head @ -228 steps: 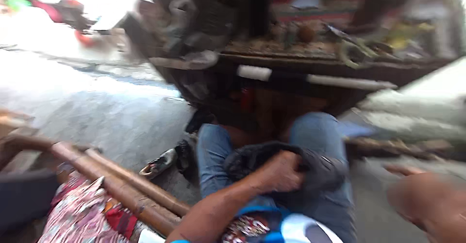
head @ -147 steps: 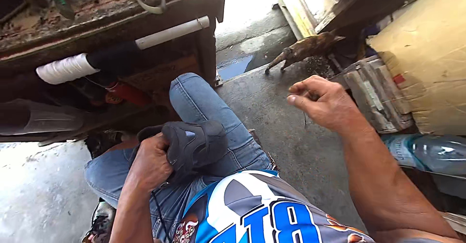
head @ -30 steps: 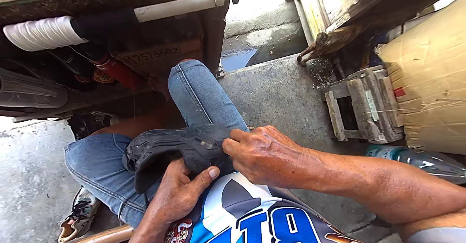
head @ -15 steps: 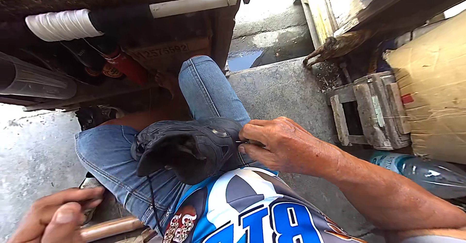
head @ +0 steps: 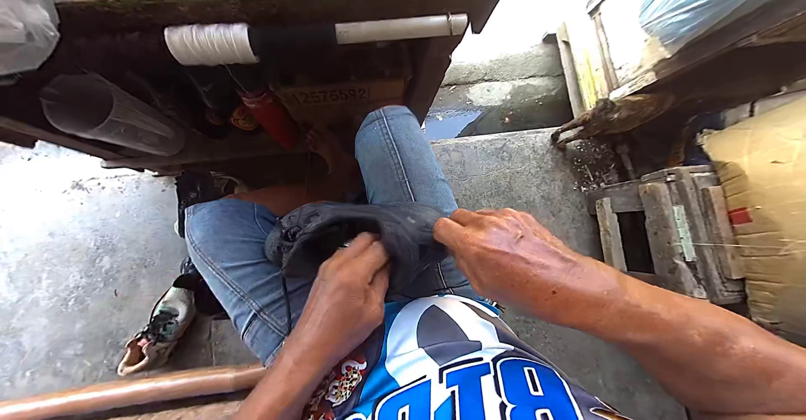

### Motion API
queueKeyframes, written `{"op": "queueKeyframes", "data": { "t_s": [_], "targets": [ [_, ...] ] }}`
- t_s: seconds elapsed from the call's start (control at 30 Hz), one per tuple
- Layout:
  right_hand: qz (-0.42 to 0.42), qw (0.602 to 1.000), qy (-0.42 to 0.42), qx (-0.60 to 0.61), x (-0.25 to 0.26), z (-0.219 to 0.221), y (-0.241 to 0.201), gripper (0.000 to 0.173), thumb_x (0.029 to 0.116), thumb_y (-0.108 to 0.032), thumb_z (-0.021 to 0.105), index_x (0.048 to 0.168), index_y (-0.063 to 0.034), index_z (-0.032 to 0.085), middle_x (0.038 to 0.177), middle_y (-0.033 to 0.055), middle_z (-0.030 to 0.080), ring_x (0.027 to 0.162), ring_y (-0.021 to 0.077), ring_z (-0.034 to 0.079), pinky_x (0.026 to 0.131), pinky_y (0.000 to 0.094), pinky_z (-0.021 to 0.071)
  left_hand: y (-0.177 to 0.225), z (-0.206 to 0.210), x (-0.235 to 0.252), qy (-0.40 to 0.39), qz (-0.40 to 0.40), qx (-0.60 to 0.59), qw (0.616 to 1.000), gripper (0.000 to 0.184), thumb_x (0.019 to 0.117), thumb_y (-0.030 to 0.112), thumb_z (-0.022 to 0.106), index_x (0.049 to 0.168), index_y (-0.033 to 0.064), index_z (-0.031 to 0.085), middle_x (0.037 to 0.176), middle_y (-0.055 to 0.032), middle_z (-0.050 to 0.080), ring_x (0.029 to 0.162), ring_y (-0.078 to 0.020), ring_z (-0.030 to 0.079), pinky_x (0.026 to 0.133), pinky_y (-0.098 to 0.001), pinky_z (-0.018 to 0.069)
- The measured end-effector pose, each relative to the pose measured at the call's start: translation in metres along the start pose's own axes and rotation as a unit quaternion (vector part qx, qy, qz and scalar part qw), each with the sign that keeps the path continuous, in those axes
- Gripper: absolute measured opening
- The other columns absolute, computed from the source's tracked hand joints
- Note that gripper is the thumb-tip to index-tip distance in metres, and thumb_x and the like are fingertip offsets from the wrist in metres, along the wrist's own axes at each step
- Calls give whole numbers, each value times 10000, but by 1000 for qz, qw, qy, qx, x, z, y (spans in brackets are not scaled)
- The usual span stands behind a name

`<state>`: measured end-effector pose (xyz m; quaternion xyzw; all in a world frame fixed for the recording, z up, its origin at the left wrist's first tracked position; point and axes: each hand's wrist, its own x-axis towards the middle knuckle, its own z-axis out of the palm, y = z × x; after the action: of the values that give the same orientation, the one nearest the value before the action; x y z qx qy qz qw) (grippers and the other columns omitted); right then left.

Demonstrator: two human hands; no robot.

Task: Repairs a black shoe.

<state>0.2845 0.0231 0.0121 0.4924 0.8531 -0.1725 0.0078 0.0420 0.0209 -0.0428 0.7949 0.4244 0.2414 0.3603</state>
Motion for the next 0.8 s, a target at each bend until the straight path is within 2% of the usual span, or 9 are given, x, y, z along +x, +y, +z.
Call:
{"op": "queueKeyframes", "data": {
  "t_s": [0.1, 0.2, 0.33, 0.43, 0.5, 0.57, 0.63, 0.73, 0.8],
  "targets": [
    [22, 999, -21, 26, 3, 2, -2, 79, 919, -113, 573, 949, -81, 638, 767, 87, 604, 643, 275, 638, 517, 436, 498, -8, 3, 7, -59, -19, 7, 998, 270, 982, 141, 479, 1043, 118, 741, 1027, -9, 728, 1021, -98, 680, 920, -333, 559],
    [13, 997, -29, 66, 3, 2, 3, 102, 930, -147, 552, 959, -82, 625, 781, 90, 611, 674, 275, 642, 543, 443, 495, -13, 3, 7, -94, -36, -5, 995, 233, 950, 175, 501, 940, 133, 730, 923, 12, 722, 959, -91, 687, 870, -355, 564],
    [4, 994, -21, 110, 1, 3, 11, 155, 967, -221, 547, 961, -92, 634, 790, 69, 611, 704, 235, 635, 584, 418, 494, -19, 2, 1, -47, -34, -56, 997, 203, 961, 195, 549, 985, 176, 750, 965, 75, 722, 973, -19, 673, 885, -281, 575],
    [5, 991, -17, 130, 1, 5, 15, 173, 986, -232, 544, 960, -87, 633, 792, 72, 612, 715, 238, 636, 596, 421, 495, -19, -8, -6, -35, -19, -33, 999, 203, 999, 295, 559, 925, 183, 712, 881, 86, 655, 853, -11, 622, 776, -242, 539],
    [5, 989, -25, 143, 2, 5, 18, 173, 994, -229, 538, 965, -85, 630, 796, 69, 608, 723, 233, 631, 609, 420, 492, -19, -23, -12, -70, -6, -10, 997, 268, 1030, 364, 555, 951, 172, 724, 879, 68, 665, 836, -19, 624, 761, -240, 540],
    [4, 988, -27, 150, 2, 5, 19, 172, 996, -225, 537, 955, -83, 625, 795, 69, 603, 722, 232, 625, 607, 421, 487, -15, -42, -17, -115, -2, -9, 993, 271, 1032, 350, 570, 971, 148, 740, 877, 30, 664, 844, -56, 618, 766, -267, 524],
    [5, 987, -32, 157, 3, 4, 19, 166, 995, -221, 538, 960, -81, 620, 809, 75, 606, 743, 238, 630, 624, 429, 491, -14, -58, -20, -138, 0, -98, 986, 189, 1016, 293, 626, 977, 150, 743, 959, 5, 652, 957, -94, 607, 839, -292, 514],
    [2, 987, -26, 161, 2, 5, 21, 162, 988, -222, 541, 961, -85, 623, 803, 72, 602, 739, 234, 626, 621, 420, 487, -19, -66, -20, -134, 17, -319, 938, 119, 1011, 289, 652, 1058, 230, 745, 1270, 24, 616, 1160, -122, 619, 954, -296, 568],
    [-6, 987, -20, 162, 2, 6, 22, 160, 984, -219, 540, 959, -83, 620, 802, 75, 600, 734, 239, 626, 612, 423, 485, -19, -57, -16, -126, 17, -475, 871, 151, 1022, 276, 638, 1108, 210, 742, 1307, -16, 648, 1032, -155, 699, 819, -301, 625]
  ]
}}
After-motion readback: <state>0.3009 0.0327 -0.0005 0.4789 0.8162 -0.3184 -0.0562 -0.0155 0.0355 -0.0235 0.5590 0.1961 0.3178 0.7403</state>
